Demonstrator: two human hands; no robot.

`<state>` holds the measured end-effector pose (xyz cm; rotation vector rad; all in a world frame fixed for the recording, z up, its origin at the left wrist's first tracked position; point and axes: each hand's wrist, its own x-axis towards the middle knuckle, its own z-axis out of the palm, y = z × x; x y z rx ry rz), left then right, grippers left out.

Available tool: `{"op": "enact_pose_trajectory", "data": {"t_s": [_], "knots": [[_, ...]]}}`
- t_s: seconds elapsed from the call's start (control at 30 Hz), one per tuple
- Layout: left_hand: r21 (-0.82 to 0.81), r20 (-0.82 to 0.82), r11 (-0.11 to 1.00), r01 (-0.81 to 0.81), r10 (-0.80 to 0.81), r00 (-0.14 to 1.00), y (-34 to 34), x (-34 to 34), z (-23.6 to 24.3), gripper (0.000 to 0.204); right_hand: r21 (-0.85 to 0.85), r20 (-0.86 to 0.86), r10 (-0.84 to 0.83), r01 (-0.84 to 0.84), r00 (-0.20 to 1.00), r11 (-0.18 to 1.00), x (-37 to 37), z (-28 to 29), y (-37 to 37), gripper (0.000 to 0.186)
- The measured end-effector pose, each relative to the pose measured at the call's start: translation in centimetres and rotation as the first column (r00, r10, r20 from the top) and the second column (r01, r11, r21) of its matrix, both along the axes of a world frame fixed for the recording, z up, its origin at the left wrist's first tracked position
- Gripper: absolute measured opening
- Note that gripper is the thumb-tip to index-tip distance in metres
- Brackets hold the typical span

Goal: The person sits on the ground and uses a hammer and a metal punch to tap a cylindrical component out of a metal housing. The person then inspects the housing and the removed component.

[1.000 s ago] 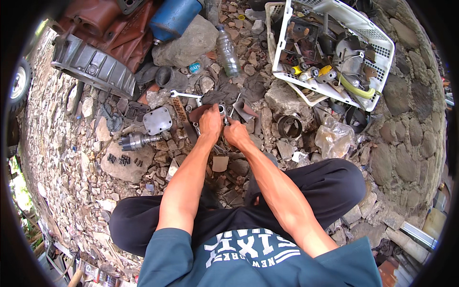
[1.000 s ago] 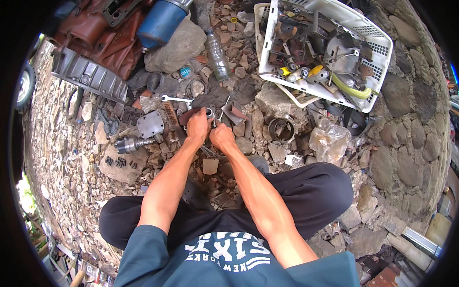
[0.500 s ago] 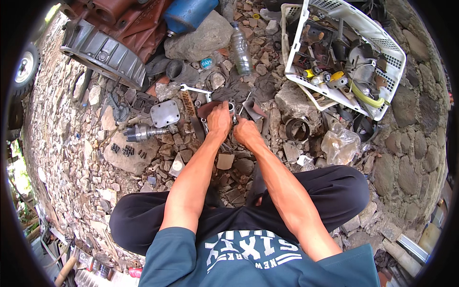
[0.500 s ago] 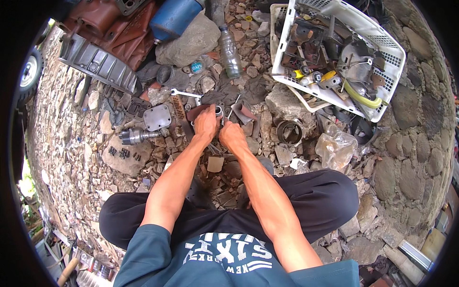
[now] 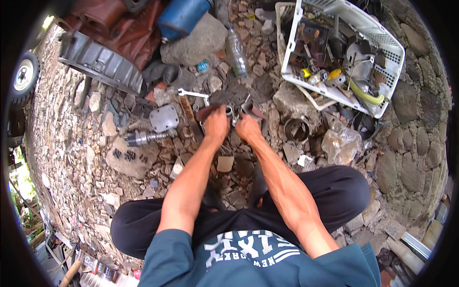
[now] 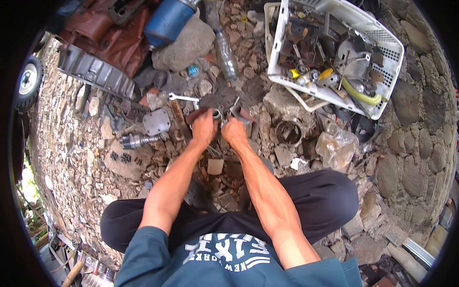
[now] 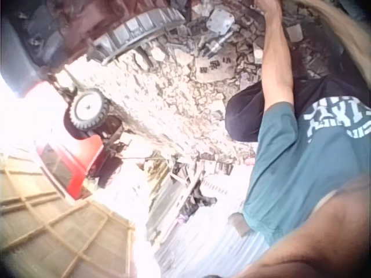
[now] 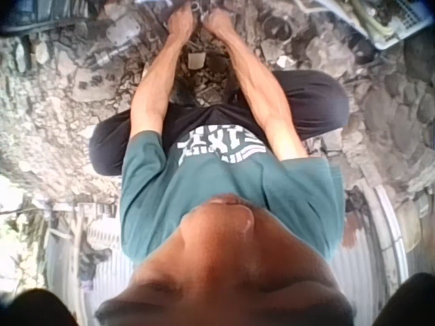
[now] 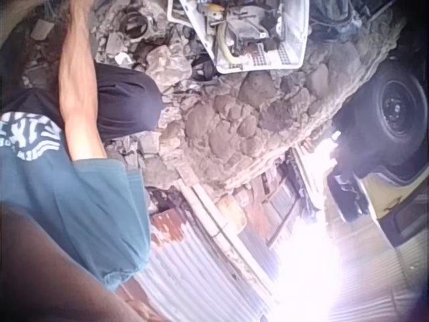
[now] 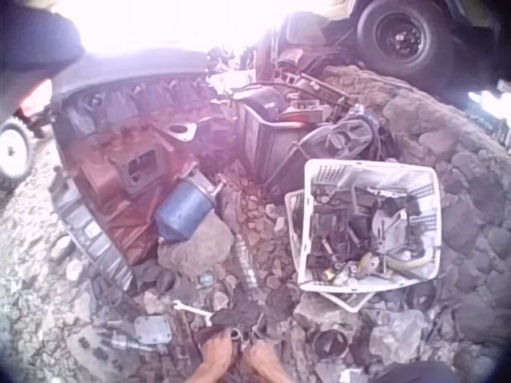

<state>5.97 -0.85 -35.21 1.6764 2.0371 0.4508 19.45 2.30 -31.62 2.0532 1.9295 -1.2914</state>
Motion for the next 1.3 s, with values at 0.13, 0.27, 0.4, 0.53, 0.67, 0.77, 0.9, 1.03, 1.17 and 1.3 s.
{"op": "enact_pose_trajectory", "data": {"t_s": [0.13, 0.27, 0.4, 0.53, 0.67, 0.77, 0.9, 1.03, 1.17, 1.3], "knots": [[0.044, 0.021, 0.999, -0.003, 0.002, 1.000, -0.7, -0.5, 0.7, 0.044, 0.037, -0.039, -0.056, 0.058, 0.998, 0.998, 1.3, 1.0, 0.0, 0.051], [0.046, -0.006, 0.999, -0.015, 0.015, 1.000, -0.4, -0.1, 1.5, 0.046, 0.007, -0.049, 0.018, -0.017, 0.999, 1.000, 2.1, 1.2, -0.6, 0.051], [0.070, -0.074, 0.996, -0.046, 0.052, 0.996, -0.7, 0.3, 1.4, 0.046, -0.081, -0.001, 0.089, -0.089, 0.996, 0.993, 0.8, 3.0, -1.5, 0.051], [0.127, -0.081, 0.991, -0.051, 0.062, 0.995, -0.6, 0.7, 0.7, 0.046, -0.005, 0.007, 0.115, -0.115, 0.993, 0.993, 0.7, 2.3, -1.9, 0.049], [0.124, -0.043, 0.989, -0.086, 0.092, 0.995, -0.5, 0.9, 0.8, 0.046, 0.012, -0.014, 0.161, -0.161, 0.987, 0.987, 0.8, 2.2, -1.5, 0.049], [0.025, 0.009, 0.993, -0.113, 0.113, 0.994, -0.4, 0.9, 1.1, 0.048, 0.027, -0.011, 0.204, -0.203, 0.979, 0.979, 0.5, 3.3, -1.1, 0.045], [0.017, 0.013, 0.994, -0.111, 0.111, 0.994, -0.2, 1.0, 1.3, 0.048, 0.039, 0.026, 0.214, -0.214, 0.977, 0.976, 0.4, 2.1, -1.1, 0.040], [0.036, 0.031, 0.994, -0.103, 0.102, 0.994, -0.4, 0.7, 0.7, 0.046, 0.033, 0.009, 0.239, -0.239, 0.971, 0.970, 0.3, 2.2, -1.0, 0.037], [0.066, 0.029, 0.994, -0.086, 0.084, 0.996, 0.0, 0.5, 0.2, 0.045, -0.015, -0.007, 0.242, -0.242, 0.970, 0.970, 0.2, 1.8, -0.7, 0.049], [0.028, 0.030, 0.997, -0.066, 0.065, 0.997, 0.1, 0.2, 0.5, 0.042, -0.046, -0.031, 0.202, -0.204, 0.979, 0.978, -0.1, 2.2, -0.4, 0.051]]}}
